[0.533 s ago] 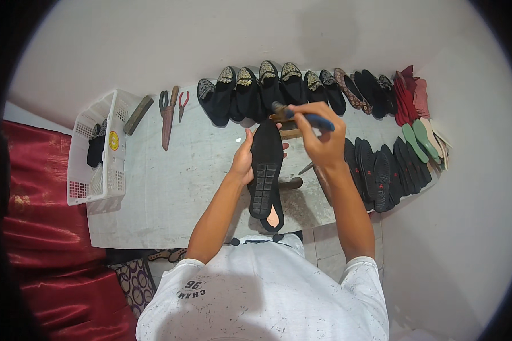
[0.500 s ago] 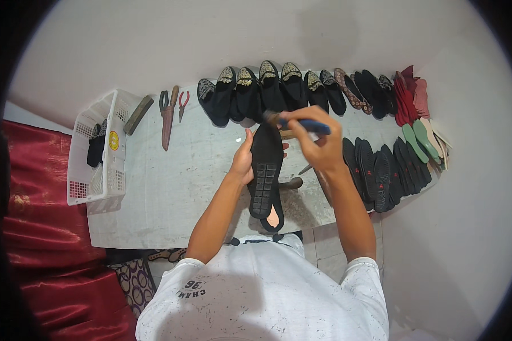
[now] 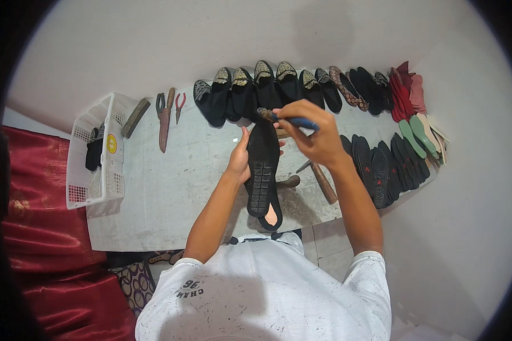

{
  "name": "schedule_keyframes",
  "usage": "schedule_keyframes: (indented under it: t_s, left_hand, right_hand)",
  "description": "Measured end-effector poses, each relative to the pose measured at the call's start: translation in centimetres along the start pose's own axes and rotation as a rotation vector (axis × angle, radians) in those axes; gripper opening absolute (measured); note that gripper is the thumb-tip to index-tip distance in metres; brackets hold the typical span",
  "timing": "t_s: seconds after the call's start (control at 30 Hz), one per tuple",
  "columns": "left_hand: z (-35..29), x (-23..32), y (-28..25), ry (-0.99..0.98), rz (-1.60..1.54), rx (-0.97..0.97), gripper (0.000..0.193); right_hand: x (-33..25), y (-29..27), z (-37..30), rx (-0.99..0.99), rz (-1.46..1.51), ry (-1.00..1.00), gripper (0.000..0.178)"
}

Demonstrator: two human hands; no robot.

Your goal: Applying adhesive or finish to shoe soles and components using a brush and hammer.

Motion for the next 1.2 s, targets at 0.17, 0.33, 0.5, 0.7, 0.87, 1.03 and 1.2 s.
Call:
schedule_keyframes:
  t_s: [0.17, 0.33, 0.5, 0.7, 0.87, 1.03, 1.2]
  left_hand:
    - [-0.1, 0.0, 0.3, 0.046, 0.087, 0.078, 0.069]
    - [-0.2, -0.2, -0.6, 0.053, 0.209, 0.114, 0.065]
    - [-0.4, 0.2, 0.8, 0.066, 0.154, 0.188, 0.063]
    - [-0.3, -0.8, -1.3, 0.08, 0.226, 0.261, 0.06]
    - [-0.1, -0.8, -0.5, 0.137, 0.184, 0.135, 0.061]
    - [-0.3, -0.6, -0.5, 0.146, 0.127, 0.103, 0.063]
    - [-0.3, -0.7, -2.3, 0.025, 0.118, 0.189, 0.065]
  right_hand:
    - [-1.8, 1.3, -2.8, -0.173, -0.114, 0.016, 0.022]
    - [-3.1, 0.3, -3.5, -0.167, -0.136, 0.136, 0.018]
    - [-2.6, 0.7, -2.6, 0.089, -0.122, 0.145, 0.014]
    - [-3.6, 2.7, -5.0, 0.17, -0.194, 0.192, 0.011]
    - [-4.3, 2.8, -8.2, 0.127, -0.178, 0.355, 0.009]
    - [-4.2, 2.1, -7.6, 0.197, -0.033, 0.426, 0.009]
    - [-3.3, 3.1, -6.6, 0.277, -0.093, 0.27, 0.013]
Point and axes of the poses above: each hand's wrist, its own z-axis towards the middle knuckle, its own y-axis out of the palm, x = y × z, the point moved 2 cm from there along z, towards the middle knuckle, and after that the axes turned 6 degrees about -z, right-handed, at the moved point
